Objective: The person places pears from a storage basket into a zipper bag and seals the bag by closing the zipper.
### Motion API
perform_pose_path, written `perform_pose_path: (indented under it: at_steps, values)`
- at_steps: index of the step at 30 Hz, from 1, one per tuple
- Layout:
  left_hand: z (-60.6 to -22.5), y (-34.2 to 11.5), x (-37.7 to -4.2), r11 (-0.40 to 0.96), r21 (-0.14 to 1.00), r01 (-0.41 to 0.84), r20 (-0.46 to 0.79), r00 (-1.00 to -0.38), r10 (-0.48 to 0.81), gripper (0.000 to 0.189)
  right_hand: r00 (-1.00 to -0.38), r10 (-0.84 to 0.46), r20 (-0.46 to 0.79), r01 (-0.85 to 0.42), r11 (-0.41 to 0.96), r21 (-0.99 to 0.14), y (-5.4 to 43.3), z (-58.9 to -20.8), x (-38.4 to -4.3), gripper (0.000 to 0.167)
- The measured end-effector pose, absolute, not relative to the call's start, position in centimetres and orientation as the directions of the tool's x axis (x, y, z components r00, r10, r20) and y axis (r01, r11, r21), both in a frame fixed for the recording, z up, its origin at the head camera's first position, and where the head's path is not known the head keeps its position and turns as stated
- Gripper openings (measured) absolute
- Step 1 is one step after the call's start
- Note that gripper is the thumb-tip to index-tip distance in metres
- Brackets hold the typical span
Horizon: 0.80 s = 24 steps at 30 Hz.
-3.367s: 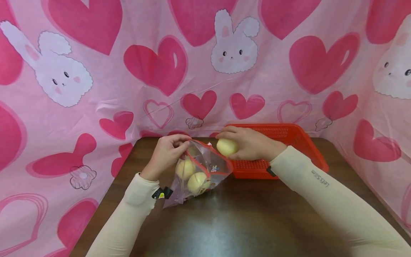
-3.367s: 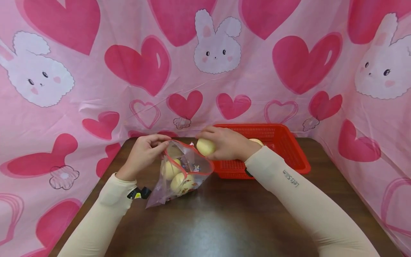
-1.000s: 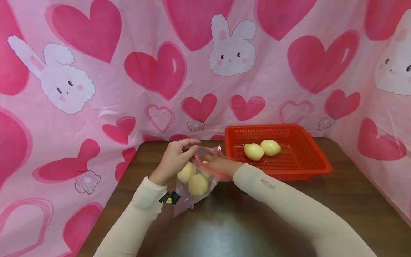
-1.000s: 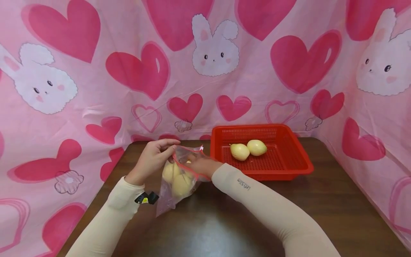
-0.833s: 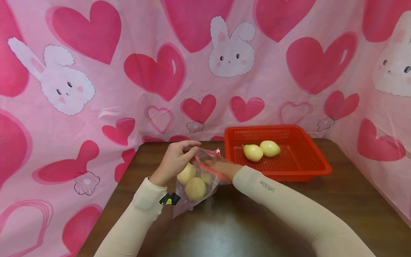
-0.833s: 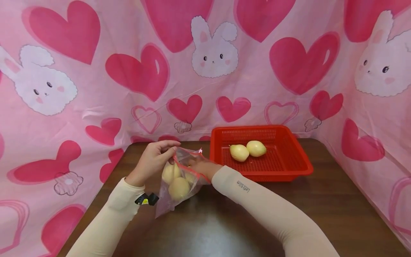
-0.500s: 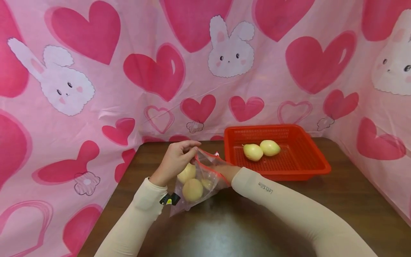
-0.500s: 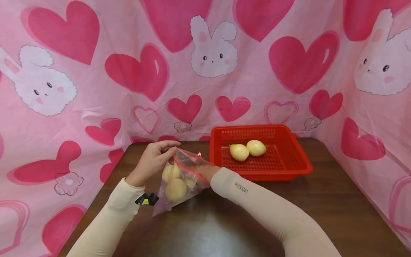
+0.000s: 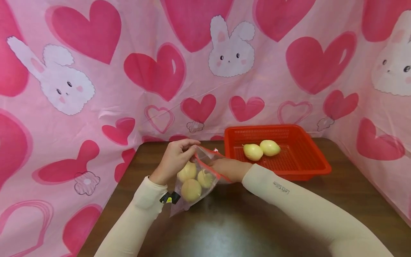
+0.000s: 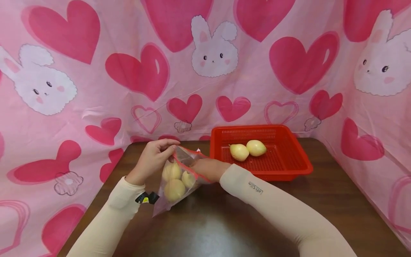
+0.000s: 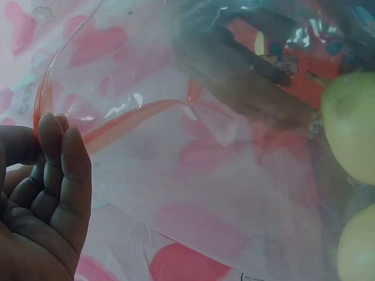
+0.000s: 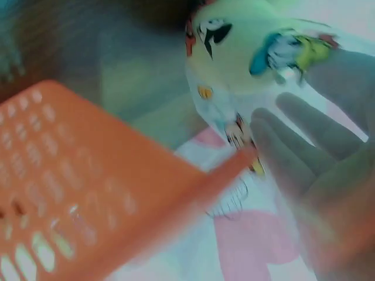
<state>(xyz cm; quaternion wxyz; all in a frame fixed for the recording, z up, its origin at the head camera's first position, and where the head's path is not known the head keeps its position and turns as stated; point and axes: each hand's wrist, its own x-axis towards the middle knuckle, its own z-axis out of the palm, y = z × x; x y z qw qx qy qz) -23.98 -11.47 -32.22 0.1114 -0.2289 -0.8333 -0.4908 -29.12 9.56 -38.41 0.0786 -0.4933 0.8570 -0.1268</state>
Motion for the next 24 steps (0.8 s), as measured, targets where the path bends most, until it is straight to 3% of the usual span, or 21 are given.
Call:
perform_pose_path:
  at_steps: [2, 5, 13, 24]
  values:
    - [-32.5, -11.7, -24.4, 0.411, 0.764, 0.498, 0.417, -0.867, 0.275, 0.017, -0.401, -0.913, 0.083, -0.906, 0.381, -0.187, 10.6, -37.5, -28.6, 0.035]
    - [-32.6, -11.7, -24.5, 0.410, 0.765, 0.497, 0.415, -0.867, 0.277, 0.016, -0.384, -0.912, 0.145, -0.920, 0.365, -0.142, 11.9, -36.2, -28.2, 0.031]
    - [-32.8, -11.9, -24.5, 0.397, 0.773, 0.495, 0.408, -0.867, 0.287, 0.017, -0.584, -0.779, 0.228, -0.809, 0.534, -0.244, 15.5, -34.4, -27.8, 0.030]
    - [-32.8, -12.2, -24.6, 0.392, 0.783, 0.482, 0.392, -0.873, 0.291, 0.017, -0.649, -0.727, 0.225, -0.760, 0.607, -0.232, 18.2, -34.3, -28.0, 0.030]
